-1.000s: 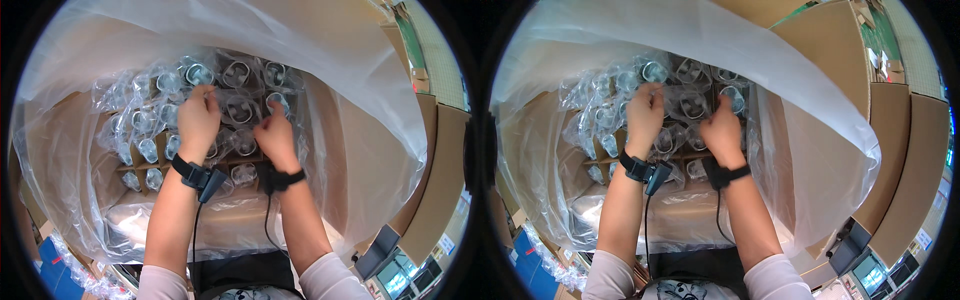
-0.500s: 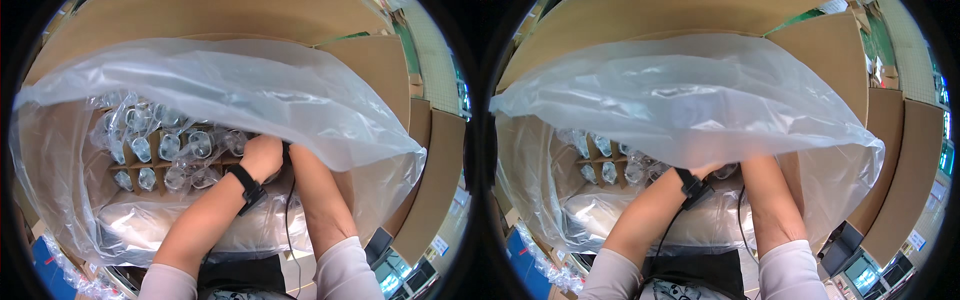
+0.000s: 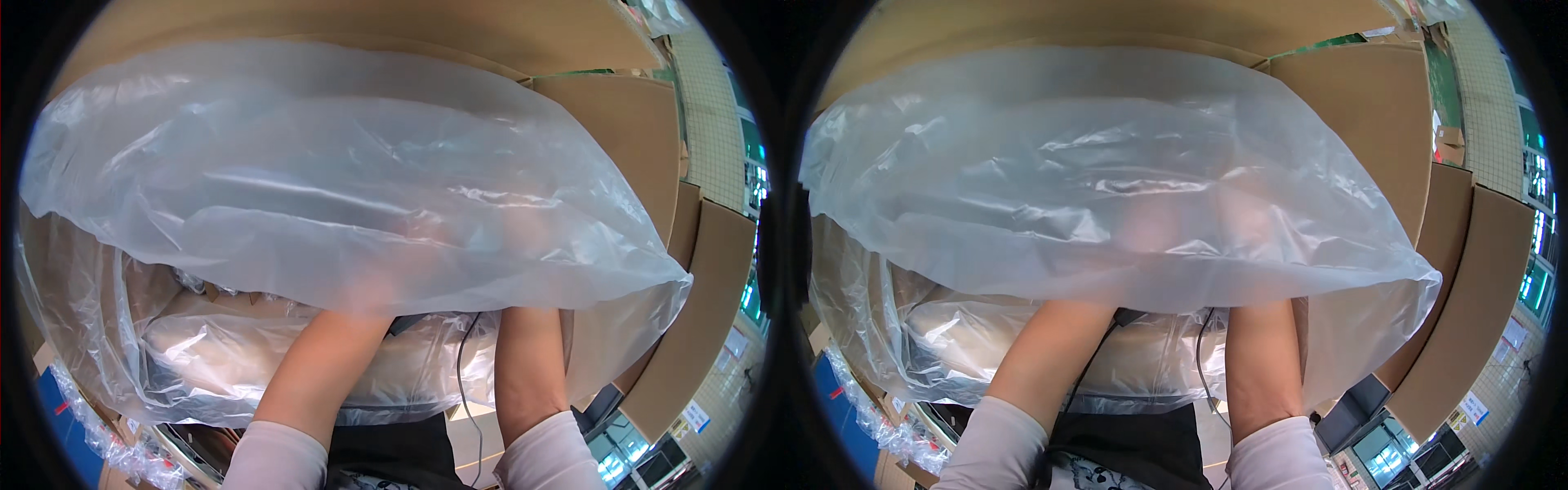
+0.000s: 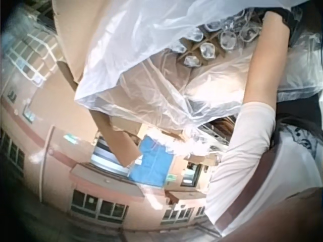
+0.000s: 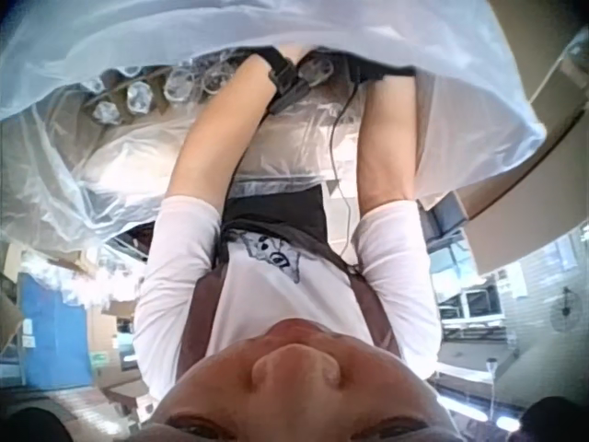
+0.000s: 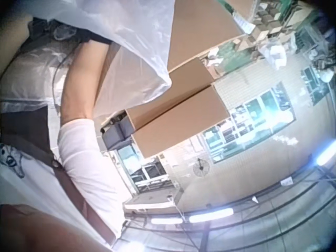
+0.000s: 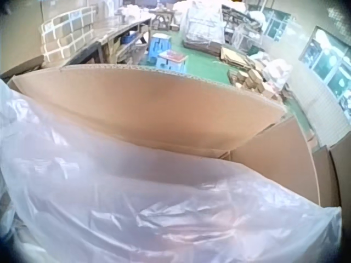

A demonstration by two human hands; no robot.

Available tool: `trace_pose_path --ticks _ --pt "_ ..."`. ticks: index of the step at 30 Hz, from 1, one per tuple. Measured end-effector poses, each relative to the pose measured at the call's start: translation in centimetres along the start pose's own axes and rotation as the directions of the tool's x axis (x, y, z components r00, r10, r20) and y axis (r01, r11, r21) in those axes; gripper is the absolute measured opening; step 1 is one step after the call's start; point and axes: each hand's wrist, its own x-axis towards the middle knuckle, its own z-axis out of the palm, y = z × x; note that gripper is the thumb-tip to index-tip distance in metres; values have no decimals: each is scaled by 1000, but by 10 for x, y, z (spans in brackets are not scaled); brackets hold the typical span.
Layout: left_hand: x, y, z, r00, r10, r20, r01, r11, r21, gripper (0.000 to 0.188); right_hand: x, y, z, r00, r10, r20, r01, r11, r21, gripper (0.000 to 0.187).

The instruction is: The person places individually wrapped clear plastic cups into a large cardboard box lined with a plastic bag. They arrange the cups in rows within the box. Later, they pick up small red plastic pieces from a separate box and place them into the large box among the cups.

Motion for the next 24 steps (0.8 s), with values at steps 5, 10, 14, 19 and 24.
trace_pose_path --ticks 5,10,14,19,24 --pt "-4 -12 -17 996 -21 -87 17 999 -40 24 -2 2 10 998 -61 7 61 996 -70 24" --pt "-8 -8 -24 989 1 -147 -24 988 -156 23 -11 10 5 999 -47 -4 45 987 -153 24" --pt "-6 -6 -27 983 14 -181 -38 991 -126 22 -10 9 -1 1000 -29 -7 28 993 -114 23" --pt "-9 -10 -30 978 20 -205 -52 987 -150 21 -17 9 -7 1000 -4 -26 1 993 -121 23" --pt "-8 -13 -46 965 10 -261 -68 974 -216 20 -8 18 31 989 -147 16 136 861 -490 23"
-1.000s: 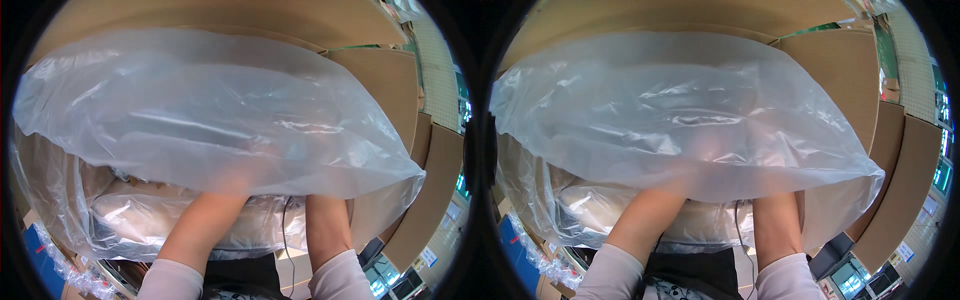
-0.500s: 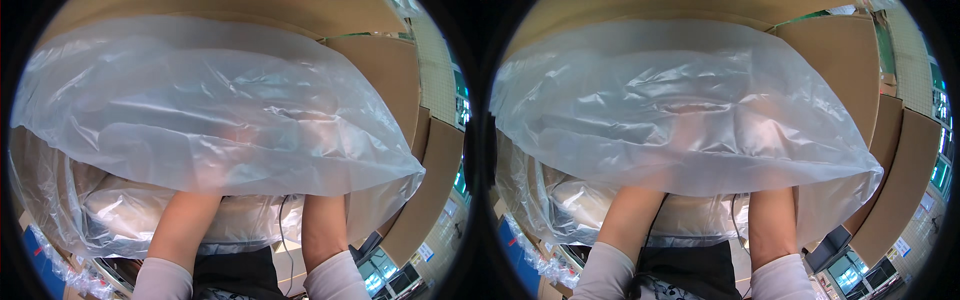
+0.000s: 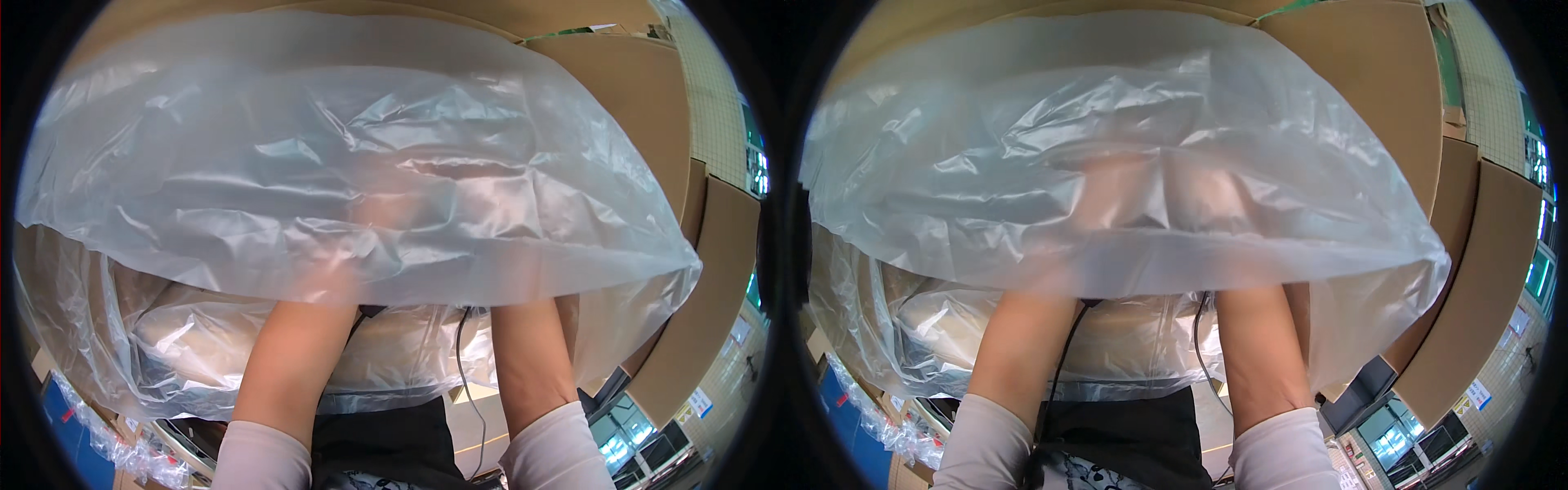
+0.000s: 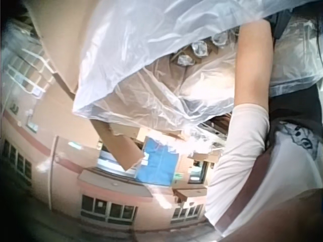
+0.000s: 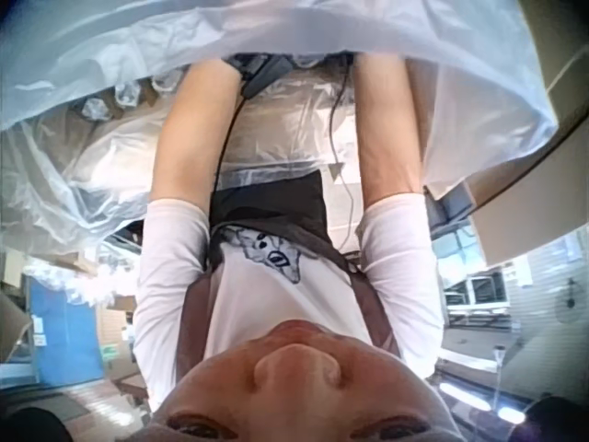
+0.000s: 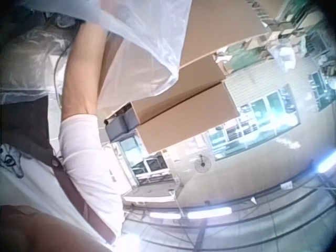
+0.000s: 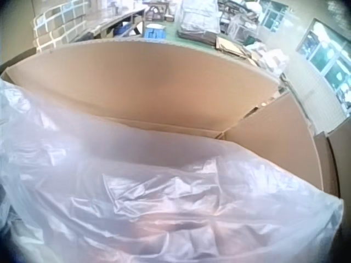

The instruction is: The person places individually wrapped clear plastic cups into a large cardboard box lined with a plastic bag. They arrange the cups in rows within the box. Later, they pick up small red plastic pieces from a separate box and place them into the large box among the cups.

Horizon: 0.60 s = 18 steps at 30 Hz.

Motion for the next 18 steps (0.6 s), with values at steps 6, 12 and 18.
trace_pose_path --ticks 6,12,18 --pt "8 8 -9 999 20 -47 -21 999 -32 20 0 7 10 1000 -31 3 31 992 -125 23" --pt "17 13 -8 995 73 -66 -71 997 35 19 -12 -8 -33 993 -76 -86 84 992 93 23" --pt "-18 14 -24 944 312 -107 -299 947 122 20 7 -65 -102 934 -129 -334 335 644 688 36"
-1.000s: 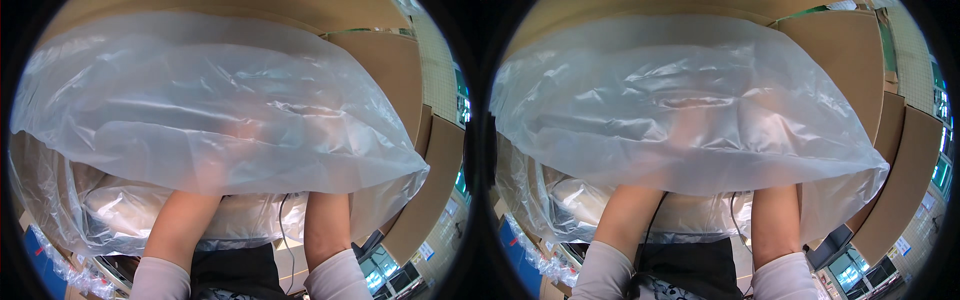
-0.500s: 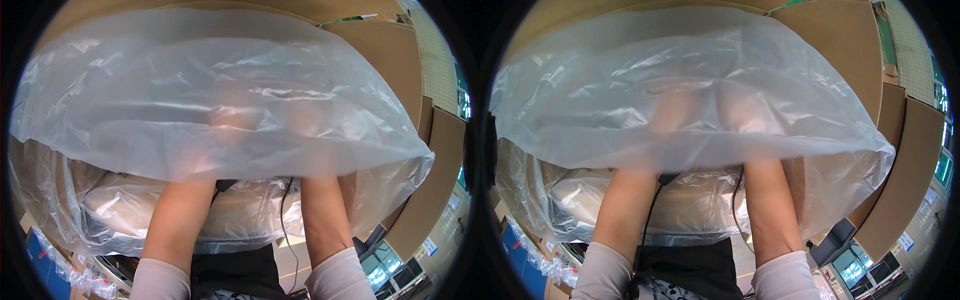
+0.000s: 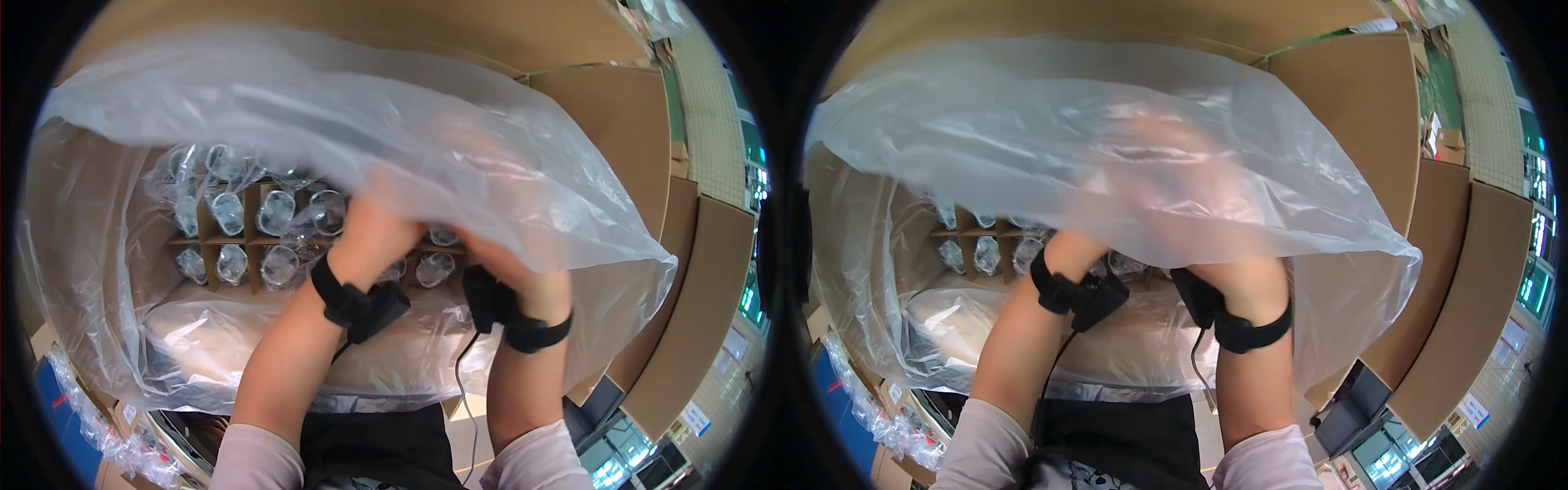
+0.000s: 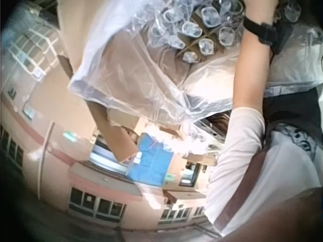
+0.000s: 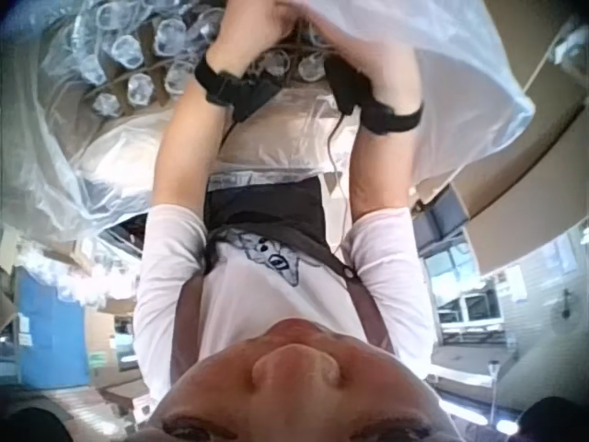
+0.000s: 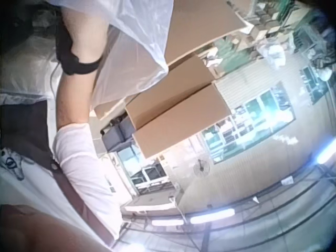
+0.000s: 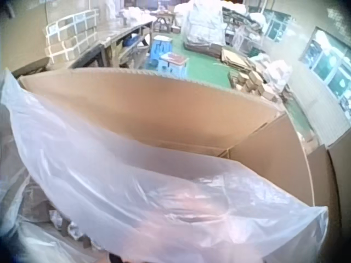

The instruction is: The person places individually wrapped clear plastic cups into a large cardboard box lined with a plastic bag. They arrange the cups in rows within the box. Later, they pick up small red plastic pieces from a separate box and place them into the large box among the cups.

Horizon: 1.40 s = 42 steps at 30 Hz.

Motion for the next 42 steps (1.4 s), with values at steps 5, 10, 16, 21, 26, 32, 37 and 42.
trace_pose_path --ticks 5,10,16,21,26,32,37,42 --pt "-27 59 -51 830 -139 540 330 904 -274 36 115 -42 -72 849 -191 -492 92 972 -217 69" --pt "-108 76 -47 891 57 451 39 979 -201 47 74 -92 -17 800 -215 -560 283 958 36 39" --pt "-135 109 -39 511 103 853 443 819 -365 50 51 -91 68 994 43 104 -64 975 211 31" --pt "-126 64 -158 344 81 936 525 809 -263 43 40 -90 142 657 -135 741 -222 906 361 21" --pt "-101 -74 -229 683 -723 105 619 649 443 20 21 -47 281 771 134 623 -63 989 -134 14" --pt "-113 -158 -196 737 -671 84 596 704 386 37 37 -61 351 733 369 571 -27 855 -518 15" --pt "-117 -183 -173 829 -558 46 520 797 308 34 29 -48 326 847 305 436 -159 927 -341 16" --pt "-115 -193 -186 768 -629 121 517 721 461 32 20 -76 302 868 391 306 -368 920 -132 27"
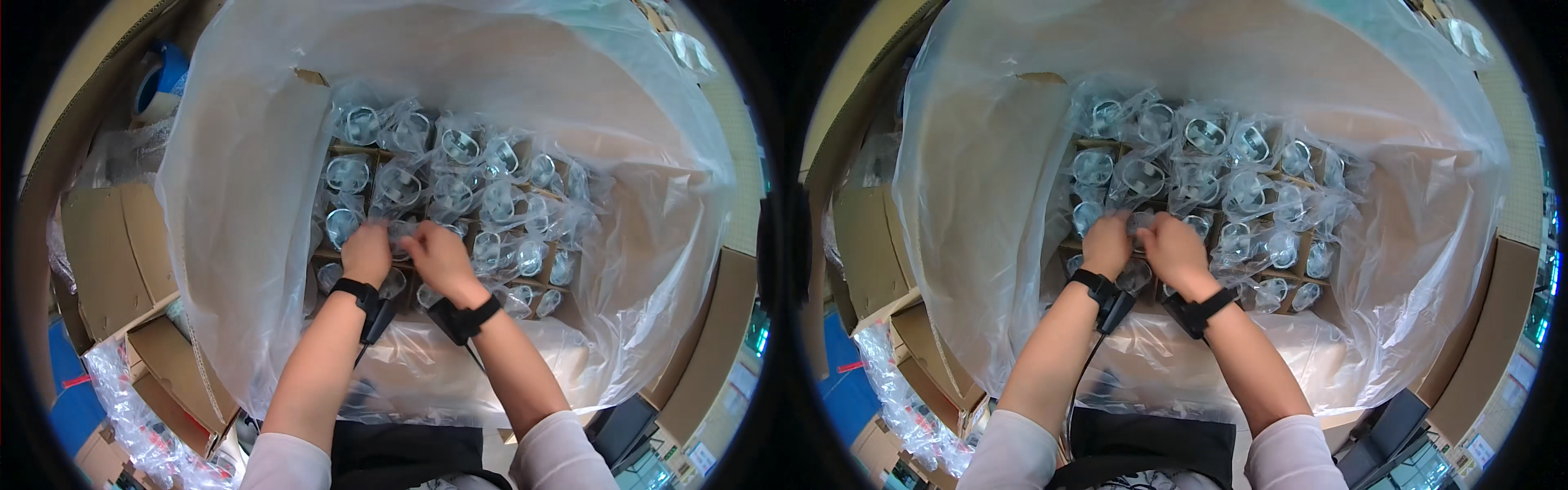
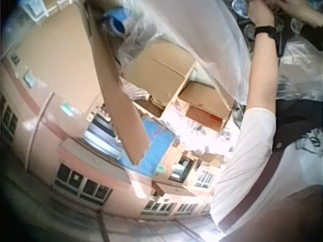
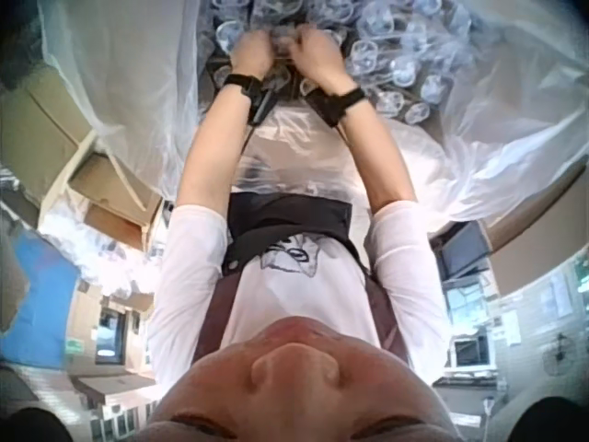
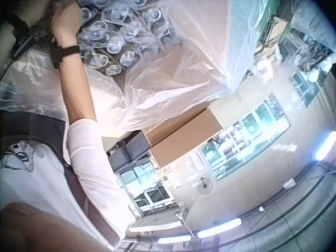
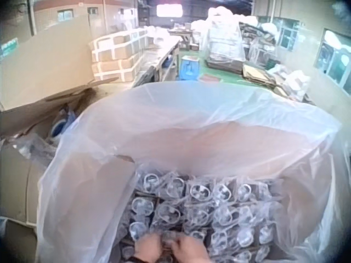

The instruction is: The person places individually wrapped clear plastic cups into a large cardboard box lined with a plastic bag. They arrange the cups in rows within the box. Later, they pick up small red plastic pieces from a separate box and place them into the large box among the cups.

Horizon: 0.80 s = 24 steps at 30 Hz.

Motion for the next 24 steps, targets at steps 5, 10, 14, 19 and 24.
trace_pose_path --ticks 5,10,14,19,24 --pt "-25 22 -31 988 141 -62 -152 964 -220 25 -16 22 -9 975 219 26 -218 940 263 30" --pt "-27 -20 -43 975 -40 -220 -36 944 -328 14 -28 22 -19 938 342 -63 -287 863 416 20" --pt "-48 -11 -61 999 42 7 -36 931 -362 14 -23 3 -18 997 -64 -50 74 969 237 22" --pt "-53 -11 -62 908 254 334 -123 922 -366 18 -15 -2 4 981 -96 169 157 904 -397 37" --pt "-26 0 -58 980 -154 129 175 968 -177 35 -17 -26 -14 995 100 18 -98 992 -80 31"
